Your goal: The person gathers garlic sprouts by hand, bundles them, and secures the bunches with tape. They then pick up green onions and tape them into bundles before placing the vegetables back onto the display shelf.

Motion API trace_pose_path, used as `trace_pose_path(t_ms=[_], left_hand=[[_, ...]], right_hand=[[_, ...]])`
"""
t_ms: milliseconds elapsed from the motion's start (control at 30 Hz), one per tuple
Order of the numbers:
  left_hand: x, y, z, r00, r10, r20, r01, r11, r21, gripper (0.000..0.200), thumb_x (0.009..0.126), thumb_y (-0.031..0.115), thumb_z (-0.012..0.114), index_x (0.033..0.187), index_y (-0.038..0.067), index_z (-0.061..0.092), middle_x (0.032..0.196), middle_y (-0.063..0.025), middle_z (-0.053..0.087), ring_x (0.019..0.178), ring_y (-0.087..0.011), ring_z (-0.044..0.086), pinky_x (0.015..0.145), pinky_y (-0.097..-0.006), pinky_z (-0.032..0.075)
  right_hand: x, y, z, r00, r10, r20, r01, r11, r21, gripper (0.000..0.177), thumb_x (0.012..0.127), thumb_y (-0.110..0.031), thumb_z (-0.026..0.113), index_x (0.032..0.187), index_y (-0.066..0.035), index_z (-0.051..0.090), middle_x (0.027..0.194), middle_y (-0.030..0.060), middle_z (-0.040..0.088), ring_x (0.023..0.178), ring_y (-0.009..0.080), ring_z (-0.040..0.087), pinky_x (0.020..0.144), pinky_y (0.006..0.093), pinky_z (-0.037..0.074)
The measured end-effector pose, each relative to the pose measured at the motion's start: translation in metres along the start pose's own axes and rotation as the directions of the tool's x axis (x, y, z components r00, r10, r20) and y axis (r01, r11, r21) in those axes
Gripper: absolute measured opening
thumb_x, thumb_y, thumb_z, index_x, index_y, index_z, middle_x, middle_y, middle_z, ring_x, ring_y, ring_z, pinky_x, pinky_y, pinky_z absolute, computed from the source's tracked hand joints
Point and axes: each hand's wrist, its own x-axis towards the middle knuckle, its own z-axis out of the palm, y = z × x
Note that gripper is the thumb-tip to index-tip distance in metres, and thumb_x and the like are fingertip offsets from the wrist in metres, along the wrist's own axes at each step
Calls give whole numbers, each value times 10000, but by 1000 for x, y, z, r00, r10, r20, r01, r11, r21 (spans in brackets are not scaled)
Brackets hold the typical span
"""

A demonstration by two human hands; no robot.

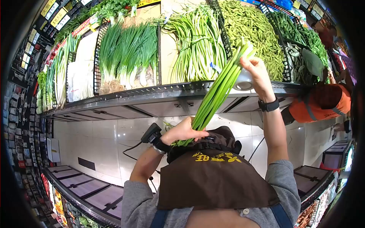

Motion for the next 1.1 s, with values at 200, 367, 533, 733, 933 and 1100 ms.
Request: trace_pose_path(t_ms=[200,367,533,733,933,1100], left_hand=[[20,20,-10,950,-12,-313,44,994,97,314,724,195,759,833,0,538,588,-6,523,440,-73,491,411,-247,398],[26,15,4,770,194,-608,347,672,654,554,699,455,725,907,14,462,660,-166,609,574,-337,615,530,-436,470],[7,-17,-7,852,172,-495,339,540,770,501,769,440,651,952,24,439,664,-225,598,645,-427,593,547,-493,451],[-6,50,-14,884,-40,-467,-10,995,-104,410,959,413,335,994,38,498,469,-31,444,392,-138,443,392,-236,386],[-8,39,-26,849,115,516,352,605,-714,628,841,649,365,1166,119,453,421,-12,380,331,-136,398,337,-240,294],[-17,48,-21,955,-151,255,242,894,-376,634,774,694,439,962,90,473,625,-107,519,460,-185,530,383,-251,416]], right_hand=[[-8,45,15,946,207,250,-62,872,-485,310,802,-321,641,895,-25,637,722,53,629,676,108,589,634,280,479],[-44,114,76,881,302,363,-311,950,-34,356,812,-310,671,983,-1,635,883,58,649,784,110,590,713,267,481],[-74,147,89,826,416,379,-469,882,55,381,877,-282,592,1129,0,545,1074,84,583,918,126,556,804,280,456],[-57,104,80,854,139,501,-228,966,121,331,905,-147,531,1207,-29,460,1115,47,537,959,94,506,843,261,435],[-37,53,98,751,-261,607,-30,905,425,445,825,-73,626,1233,-24,455,1195,77,505,1082,162,490,919,306,407],[-55,65,95,758,-216,615,23,952,307,349,842,-195,628,1124,-2,552,1138,99,564,1045,169,517,892,321,423]])
